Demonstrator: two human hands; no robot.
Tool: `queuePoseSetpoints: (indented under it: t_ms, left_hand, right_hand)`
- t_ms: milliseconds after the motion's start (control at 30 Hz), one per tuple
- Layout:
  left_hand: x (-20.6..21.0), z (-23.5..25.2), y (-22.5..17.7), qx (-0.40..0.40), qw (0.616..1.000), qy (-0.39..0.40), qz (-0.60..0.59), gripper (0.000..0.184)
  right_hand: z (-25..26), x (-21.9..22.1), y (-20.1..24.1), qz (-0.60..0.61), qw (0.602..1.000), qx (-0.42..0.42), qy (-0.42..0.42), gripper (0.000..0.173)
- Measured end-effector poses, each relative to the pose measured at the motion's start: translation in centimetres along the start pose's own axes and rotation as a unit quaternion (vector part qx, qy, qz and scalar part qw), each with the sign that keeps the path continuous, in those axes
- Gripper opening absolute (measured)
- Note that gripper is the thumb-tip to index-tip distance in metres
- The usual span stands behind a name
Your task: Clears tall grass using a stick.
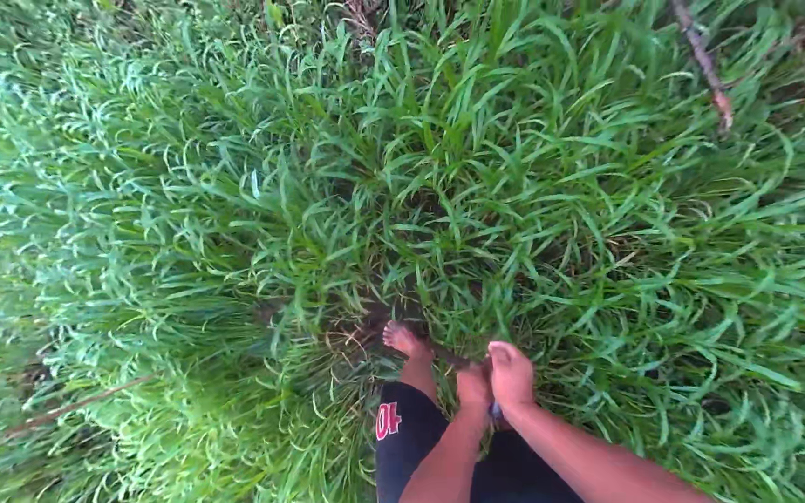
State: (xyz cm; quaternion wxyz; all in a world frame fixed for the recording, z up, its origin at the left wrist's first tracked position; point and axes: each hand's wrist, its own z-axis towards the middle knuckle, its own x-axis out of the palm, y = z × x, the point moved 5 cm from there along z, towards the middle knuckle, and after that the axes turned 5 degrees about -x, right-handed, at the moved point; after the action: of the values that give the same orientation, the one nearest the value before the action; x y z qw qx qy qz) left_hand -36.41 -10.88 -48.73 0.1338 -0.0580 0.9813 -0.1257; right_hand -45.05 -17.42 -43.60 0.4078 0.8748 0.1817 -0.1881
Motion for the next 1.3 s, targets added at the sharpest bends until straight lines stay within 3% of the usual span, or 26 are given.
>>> queuePoseSetpoints:
  t_ms: [133, 333, 433, 533, 633, 800, 933, 1167, 1233, 1300]
  left_hand:
    - [3.8, 0.2, 0.8, -0.036, 0.997, -0.021, 0.059, 0.051]
    - [10.4, 0.2, 4.0, -0.066, 0.997, -0.04, 0.021, 0.055]
    - [6.9, 0.2, 3.8, -0.053, 0.998, -0.035, 0.017, 0.054]
    - [2.1, 1.1, 3.8, -0.013, 0.999, -0.03, 0.0, 0.054]
    - [1.9, 2.5, 2.9, -0.005, 0.999, -0.038, -0.009, 0.053]
    - [9.6, 3.4, 1.7, -0.054, 0.995, -0.08, 0.024, 0.052]
    - [12.8, 4.0, 1.7, -0.064, 0.992, -0.102, 0.023, 0.054]
    - [21.2, 5.7, 4.3, -0.084, 0.989, -0.118, 0.041, 0.058]
    - [24.8, 6.4, 5.9, -0.085, 0.992, -0.07, 0.063, 0.059]
    - [26.3, 7.0, 7.7, -0.052, 0.991, 0.054, 0.112, 0.061]
  right_hand:
    - [1.5, -2.7, -3.2, -0.04, 0.999, -0.022, 0.005, 0.031]
    - [2.4, -7.0, -8.9, -0.118, 0.993, -0.009, -0.013, 0.036]
    - [0.9, -4.6, -6.1, -0.086, 0.996, 0.017, -0.01, 0.034]
    - [-0.4, -0.5, -3.1, -0.046, 0.998, -0.015, 0.034, 0.029]
    - [1.2, 0.4, -3.0, -0.02, 0.998, -0.033, 0.04, 0.029]
    - [6.2, -4.8, -7.2, -0.08, 0.996, -0.027, 0.033, 0.033]
    - [8.2, -7.0, -9.2, -0.113, 0.992, -0.035, 0.039, 0.037]
    - [11.7, -11.3, -16.6, -0.216, 0.976, -0.029, 0.026, 0.044]
    - [13.5, -13.3, -21.0, -0.262, 0.965, 0.001, 0.001, 0.053]
    - [15.0, -15.0, -26.0, -0.3, 0.953, 0.049, -0.015, 0.065]
